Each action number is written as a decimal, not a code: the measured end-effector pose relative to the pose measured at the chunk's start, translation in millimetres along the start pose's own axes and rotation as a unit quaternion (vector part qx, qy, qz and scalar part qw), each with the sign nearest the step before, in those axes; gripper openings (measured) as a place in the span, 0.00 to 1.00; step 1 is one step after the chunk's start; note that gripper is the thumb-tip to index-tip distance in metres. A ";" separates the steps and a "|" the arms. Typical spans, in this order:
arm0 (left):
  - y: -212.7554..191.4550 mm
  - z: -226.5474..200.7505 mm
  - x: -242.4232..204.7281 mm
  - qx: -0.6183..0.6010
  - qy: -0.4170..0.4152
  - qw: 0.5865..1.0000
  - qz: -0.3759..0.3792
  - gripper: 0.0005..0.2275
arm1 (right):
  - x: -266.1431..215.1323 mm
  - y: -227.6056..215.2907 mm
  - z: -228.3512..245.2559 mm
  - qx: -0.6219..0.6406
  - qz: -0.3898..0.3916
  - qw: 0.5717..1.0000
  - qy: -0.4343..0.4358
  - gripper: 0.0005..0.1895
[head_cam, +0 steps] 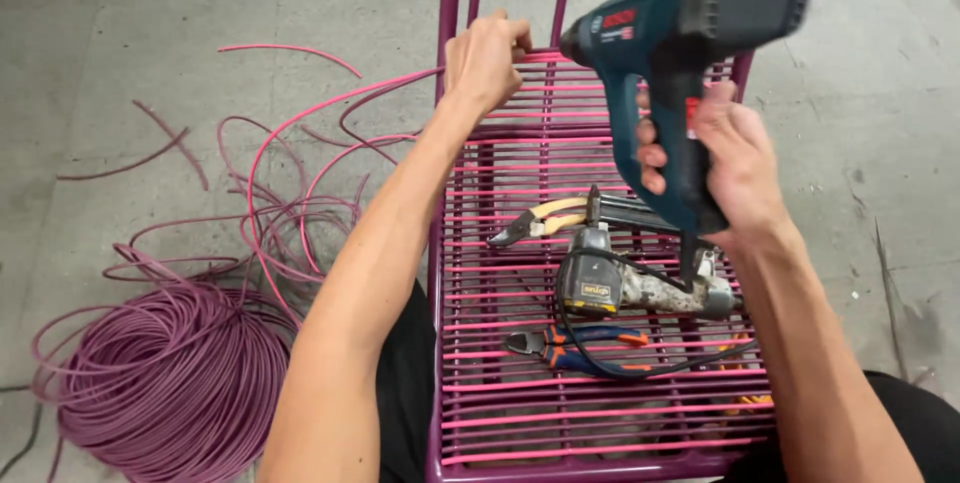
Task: Weaving pink plastic cord into a metal chair frame and securing it with tools.
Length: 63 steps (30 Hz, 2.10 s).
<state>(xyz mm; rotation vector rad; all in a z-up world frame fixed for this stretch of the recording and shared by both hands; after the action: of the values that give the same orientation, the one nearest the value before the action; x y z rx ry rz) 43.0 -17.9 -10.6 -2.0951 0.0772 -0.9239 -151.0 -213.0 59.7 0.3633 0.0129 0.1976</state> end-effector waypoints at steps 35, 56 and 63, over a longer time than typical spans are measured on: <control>-11.5 -7.3 1.7 0.010 -0.102 0.993 0.056 0.04 | -1.1 -10.9 -15.1 -0.088 -0.066 0.994 0.008 0.21; -11.3 -7.5 4.7 0.014 -0.168 0.981 0.097 0.05 | -12.7 -32.4 12.5 -0.008 -0.104 0.994 0.015 0.29; -14.4 -12.6 4.4 0.029 -0.127 0.989 0.073 0.04 | -1.7 -9.8 0.0 0.004 -0.045 0.999 0.013 0.29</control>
<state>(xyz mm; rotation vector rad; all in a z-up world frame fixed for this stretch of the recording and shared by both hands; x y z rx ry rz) 34.6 -18.4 7.0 -2.1047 0.0701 -0.5618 -150.9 -222.3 56.2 0.3669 0.0550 0.1123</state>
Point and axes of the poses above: each hand's wrist, its own x-axis towards the middle knuckle, its own y-axis out of the palm, z = x × y, the point moved 6 cm from there along x, towards the middle knuckle, and after that the axes turned 5 degrees about y, right-handed, at the moved point
